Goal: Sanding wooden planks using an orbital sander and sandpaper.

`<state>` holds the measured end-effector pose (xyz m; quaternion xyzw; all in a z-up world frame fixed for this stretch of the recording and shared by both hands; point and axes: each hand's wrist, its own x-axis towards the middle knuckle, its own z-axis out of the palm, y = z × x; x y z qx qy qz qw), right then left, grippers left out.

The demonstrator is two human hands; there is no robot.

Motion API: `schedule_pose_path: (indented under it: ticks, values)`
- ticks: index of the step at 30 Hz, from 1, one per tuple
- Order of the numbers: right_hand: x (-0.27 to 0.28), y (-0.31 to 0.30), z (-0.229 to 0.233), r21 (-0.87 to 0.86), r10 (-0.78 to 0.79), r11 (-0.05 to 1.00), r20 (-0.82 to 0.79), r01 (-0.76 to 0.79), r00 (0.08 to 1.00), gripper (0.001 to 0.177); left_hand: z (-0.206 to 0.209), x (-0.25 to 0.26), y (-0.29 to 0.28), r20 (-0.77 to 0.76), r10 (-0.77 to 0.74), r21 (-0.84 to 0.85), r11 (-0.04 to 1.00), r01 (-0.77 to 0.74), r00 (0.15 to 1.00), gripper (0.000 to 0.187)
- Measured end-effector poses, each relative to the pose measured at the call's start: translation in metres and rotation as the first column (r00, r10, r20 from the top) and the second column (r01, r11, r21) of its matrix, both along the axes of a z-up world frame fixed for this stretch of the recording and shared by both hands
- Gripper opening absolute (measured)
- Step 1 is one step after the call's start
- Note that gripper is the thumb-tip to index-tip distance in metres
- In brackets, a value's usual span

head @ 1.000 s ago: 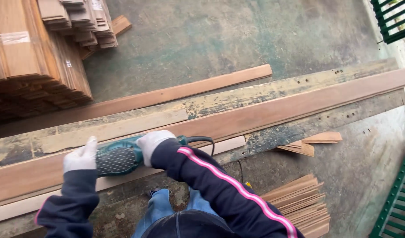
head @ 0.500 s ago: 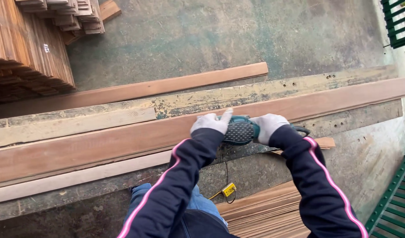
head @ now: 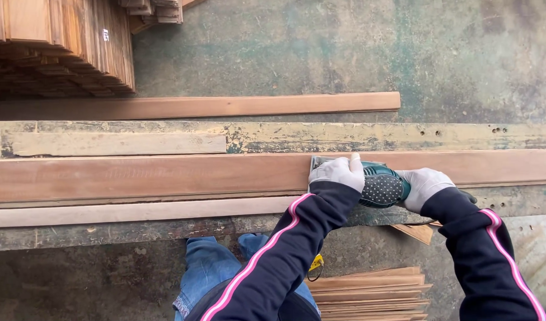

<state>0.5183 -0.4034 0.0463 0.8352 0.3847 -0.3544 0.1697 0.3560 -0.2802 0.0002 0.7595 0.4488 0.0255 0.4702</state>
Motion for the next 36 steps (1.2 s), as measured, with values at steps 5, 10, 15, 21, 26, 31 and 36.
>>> schedule_pose_path:
  ticks: [5, 10, 15, 21, 26, 31, 36]
  values:
    - [0.0, 0.001, -0.001, 0.008, 0.015, 1.0, 0.009, -0.015, 1.0, 0.051, -0.007, 0.002, -0.003, 0.05, 0.043, -0.003, 0.999, -0.043, 0.998, 0.051]
    - [-0.003, -0.001, -0.002, -0.001, -0.023, 1.0, 0.029, 0.023, 0.999, 0.054, -0.004, -0.002, 0.0, 0.046, 0.034, 0.008, 0.999, -0.034, 0.998, 0.051]
    - [-0.007, 0.005, -0.003, 0.03, -0.005, 1.0, 0.023, 0.004, 1.0, 0.053, -0.002, -0.006, 0.01, 0.042, 0.032, 0.025, 0.999, -0.033, 0.999, 0.053]
    - [-0.013, 0.013, -0.007, 0.055, 0.055, 0.997, 0.013, -0.056, 0.998, 0.045, 0.0, -0.015, 0.02, 0.011, 0.048, 0.013, 0.999, -0.048, 0.999, 0.053]
    - [-0.024, 0.025, 0.0, 0.052, 0.03, 0.998, 0.025, -0.031, 0.999, 0.047, -0.003, -0.023, 0.027, -0.005, 0.044, 0.043, 0.998, -0.044, 0.999, 0.054]
    - [-0.033, 0.036, 0.001, 0.062, 0.063, 0.996, 0.007, -0.063, 0.998, 0.049, -0.009, -0.032, 0.034, -0.023, 0.068, 0.065, 0.996, -0.067, 0.997, 0.052]
    - [-0.045, 0.05, 0.005, 0.039, 0.076, 0.996, 0.005, -0.076, 0.997, 0.05, -0.008, -0.043, 0.041, 0.002, 0.122, 0.092, 0.988, -0.122, 0.992, 0.052]
